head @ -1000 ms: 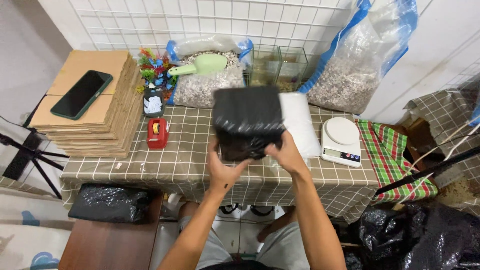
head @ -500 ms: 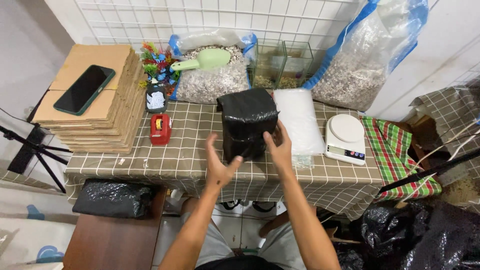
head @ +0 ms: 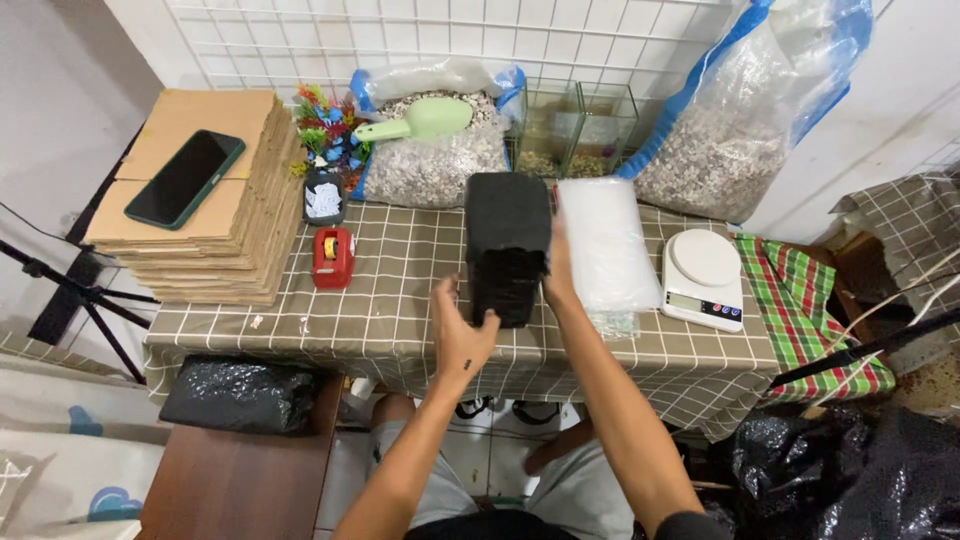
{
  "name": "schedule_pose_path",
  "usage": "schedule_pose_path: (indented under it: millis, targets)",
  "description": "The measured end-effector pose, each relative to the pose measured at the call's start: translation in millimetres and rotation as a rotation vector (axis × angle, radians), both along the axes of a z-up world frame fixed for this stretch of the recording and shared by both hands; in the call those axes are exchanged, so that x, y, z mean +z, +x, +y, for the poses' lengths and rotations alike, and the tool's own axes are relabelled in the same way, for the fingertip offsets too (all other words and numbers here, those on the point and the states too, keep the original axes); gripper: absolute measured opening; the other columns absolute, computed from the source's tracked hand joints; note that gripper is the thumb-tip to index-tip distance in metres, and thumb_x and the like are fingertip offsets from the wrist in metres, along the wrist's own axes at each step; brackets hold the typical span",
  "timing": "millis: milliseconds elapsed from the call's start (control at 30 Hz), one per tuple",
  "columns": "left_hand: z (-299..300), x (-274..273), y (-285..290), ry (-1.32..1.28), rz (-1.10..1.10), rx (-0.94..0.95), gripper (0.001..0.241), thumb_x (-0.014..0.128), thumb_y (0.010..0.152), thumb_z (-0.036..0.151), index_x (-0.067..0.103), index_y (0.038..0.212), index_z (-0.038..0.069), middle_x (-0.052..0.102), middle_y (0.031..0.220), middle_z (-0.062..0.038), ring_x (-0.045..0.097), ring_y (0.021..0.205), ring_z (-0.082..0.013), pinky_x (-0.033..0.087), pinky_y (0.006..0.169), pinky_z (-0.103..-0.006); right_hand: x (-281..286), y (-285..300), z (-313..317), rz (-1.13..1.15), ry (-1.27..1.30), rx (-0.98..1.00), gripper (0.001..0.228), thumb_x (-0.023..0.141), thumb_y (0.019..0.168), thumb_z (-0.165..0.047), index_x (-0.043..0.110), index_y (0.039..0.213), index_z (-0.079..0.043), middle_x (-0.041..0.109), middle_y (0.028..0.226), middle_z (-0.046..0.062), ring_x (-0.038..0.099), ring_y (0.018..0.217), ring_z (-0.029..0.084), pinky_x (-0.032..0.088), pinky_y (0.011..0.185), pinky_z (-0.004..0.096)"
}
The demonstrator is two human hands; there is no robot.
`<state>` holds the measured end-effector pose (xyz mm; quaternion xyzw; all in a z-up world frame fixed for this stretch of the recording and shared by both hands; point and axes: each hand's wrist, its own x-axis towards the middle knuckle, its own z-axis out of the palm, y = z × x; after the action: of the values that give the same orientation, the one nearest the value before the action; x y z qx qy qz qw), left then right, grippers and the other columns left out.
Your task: Wrapping a black rectangular object with black plastic film and securing it with tape
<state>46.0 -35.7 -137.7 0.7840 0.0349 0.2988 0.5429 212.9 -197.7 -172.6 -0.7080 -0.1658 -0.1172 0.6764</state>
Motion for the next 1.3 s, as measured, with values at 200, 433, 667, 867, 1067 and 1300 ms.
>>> schedule_pose_path:
  millis: [200, 433, 667, 867, 1067, 1300]
  targets:
    - [49, 53, 0, 0.057, -0.335, -0.005, 0.078, 0.076, 0.068, 0.004, 0.049, 0.141, 0.004, 0.054, 0.137, -0.018, 0.054, 0.123, -0.0384, 0.041, 0.106, -0.05, 101, -109, -12, -0.253, 0.164, -0.262, 0.067, 0.027, 0.109, -0.054, 0.046, 0.149, -0.005, 0.055, 0.143, 0.018, 0.05, 0.135, 0.032, 0.042, 0.111, 0.045]
    - [54, 114, 36, 0.57, -0.429, -0.266, 0.049, 0.081, 0.081, 0.035, 0.07, 0.128, 0.024, 0.064, 0.121, 0.0, 0.058, 0.116, -0.0248, 0.042, 0.101, -0.0417, 169, -123, -7, -0.754, -0.533, -0.151, 0.055, 0.085, 0.082, -0.026, 0.066, 0.131, -0.012, 0.063, 0.132, 0.009, 0.055, 0.13, 0.034, 0.04, 0.112, 0.049]
    - [47, 124, 34, 0.514, -0.484, -0.256, 0.017, 0.077, 0.085, 0.015, 0.081, 0.099, 0.024, 0.072, 0.104, 0.005, 0.062, 0.101, -0.018, 0.044, 0.097, -0.0363, 155, -114, -5, -0.823, -0.464, -0.199, 0.027, 0.081, 0.082, -0.006, 0.081, 0.108, -0.014, 0.078, 0.112, 0.005, 0.072, 0.108, 0.031, 0.053, 0.1, 0.044]
    - [41, 141, 31, 0.304, -0.377, -0.269, 0.013, 0.082, 0.082, 0.02, 0.081, 0.094, 0.023, 0.067, 0.103, 0.0, 0.061, 0.102, -0.025, 0.048, 0.093, -0.0407, 177, -115, -1, -0.428, -0.275, -0.076, 0.04, 0.079, 0.074, 0.003, 0.08, 0.109, -0.015, 0.074, 0.108, 0.006, 0.067, 0.112, 0.028, 0.05, 0.102, 0.044]
    - [24, 134, 30, 0.089, -0.19, -0.317, 0.016, 0.075, 0.082, 0.011, 0.076, 0.096, 0.02, 0.058, 0.126, -0.008, 0.053, 0.121, -0.0352, 0.04, 0.106, -0.0513, 190, -119, 4, -0.188, -0.27, -0.08, 0.033, 0.072, 0.072, 0.003, 0.082, 0.096, -0.017, 0.069, 0.109, 0.006, 0.061, 0.114, 0.029, 0.042, 0.109, 0.05]
    - [27, 137, 30, 0.227, -0.276, -0.322, 0.03, 0.069, 0.086, 0.0, 0.081, 0.106, 0.018, 0.059, 0.131, -0.015, 0.048, 0.131, -0.044, 0.035, 0.11, -0.0575, 182, -116, -6, -0.417, -0.337, -0.101, 0.038, 0.083, 0.075, 0.004, 0.083, 0.104, -0.02, 0.072, 0.107, 0.009, 0.066, 0.106, 0.032, 0.053, 0.096, 0.045]
